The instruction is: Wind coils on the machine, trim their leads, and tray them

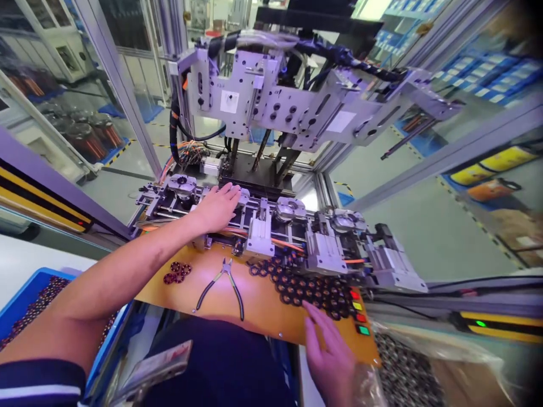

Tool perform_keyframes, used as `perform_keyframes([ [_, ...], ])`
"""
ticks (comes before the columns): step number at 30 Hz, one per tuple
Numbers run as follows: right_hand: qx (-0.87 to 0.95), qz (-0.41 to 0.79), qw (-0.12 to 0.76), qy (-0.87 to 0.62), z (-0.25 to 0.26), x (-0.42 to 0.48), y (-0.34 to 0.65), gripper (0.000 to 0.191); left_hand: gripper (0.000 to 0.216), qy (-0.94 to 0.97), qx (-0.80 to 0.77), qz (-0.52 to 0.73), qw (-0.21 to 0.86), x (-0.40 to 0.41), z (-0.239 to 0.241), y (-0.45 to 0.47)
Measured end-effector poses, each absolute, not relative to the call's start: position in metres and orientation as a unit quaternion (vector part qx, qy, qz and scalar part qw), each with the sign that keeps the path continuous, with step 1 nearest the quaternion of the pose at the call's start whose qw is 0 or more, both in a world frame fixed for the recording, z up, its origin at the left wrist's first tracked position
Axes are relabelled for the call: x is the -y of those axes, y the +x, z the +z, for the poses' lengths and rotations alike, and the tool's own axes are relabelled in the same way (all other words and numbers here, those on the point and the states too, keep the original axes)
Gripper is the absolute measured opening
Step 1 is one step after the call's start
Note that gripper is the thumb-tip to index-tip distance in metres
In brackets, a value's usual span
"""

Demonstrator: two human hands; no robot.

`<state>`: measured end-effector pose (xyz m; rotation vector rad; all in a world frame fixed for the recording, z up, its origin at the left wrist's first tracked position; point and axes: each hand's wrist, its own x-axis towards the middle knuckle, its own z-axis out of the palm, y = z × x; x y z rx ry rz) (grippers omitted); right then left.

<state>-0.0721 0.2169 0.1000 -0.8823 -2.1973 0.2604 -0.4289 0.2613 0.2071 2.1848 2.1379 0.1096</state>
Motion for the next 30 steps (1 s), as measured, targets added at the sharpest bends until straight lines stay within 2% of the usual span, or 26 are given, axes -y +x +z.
perform_keyframes([
  [4, 0.871, 0.092, 0.335, -0.347, 0.061, -0.221, -0.078, 0.021, 0.062, 0.705, -0.707, 0.047, 0.023, -0.252, 0.215, -0.423],
  [7, 0.874, 0.095, 0.311, -0.362, 0.053, -0.232, -0.086, 0.021, 0.060, 0.703, -0.688, 0.176, -0.020, -0.222, 0.224, -0.411],
  [9, 0.873, 0.101, 0.301, -0.370, 0.050, -0.237, -0.087, 0.022, 0.056, 0.709, -0.652, 0.269, -0.009, -0.189, 0.223, -0.400],
  [15, 0.870, 0.156, 0.329, -0.333, 0.065, -0.235, -0.097, 0.022, 0.037, 0.644, -0.661, 0.348, 0.167, -0.108, 0.191, -0.368],
  [19, 0.858, 0.250, 0.371, -0.252, 0.116, -0.216, -0.128, 0.011, 0.032, 0.572, -0.639, 0.394, 0.331, -0.105, 0.187, -0.346],
  [23, 0.803, 0.390, 0.414, -0.176, 0.167, -0.199, -0.162, 0.014, 0.033, 0.491, -0.552, 0.505, 0.446, -0.110, 0.201, -0.334],
  [26, 0.749, 0.499, 0.412, -0.144, 0.183, -0.196, -0.179, 0.020, 0.027, 0.470, -0.559, 0.546, 0.409, -0.106, 0.207, -0.333],
  [30, 0.722, 0.567, 0.371, -0.139, 0.183, -0.194, -0.191, 0.014, 0.032, 0.536, -0.600, 0.540, 0.247, -0.101, 0.205, -0.338],
])
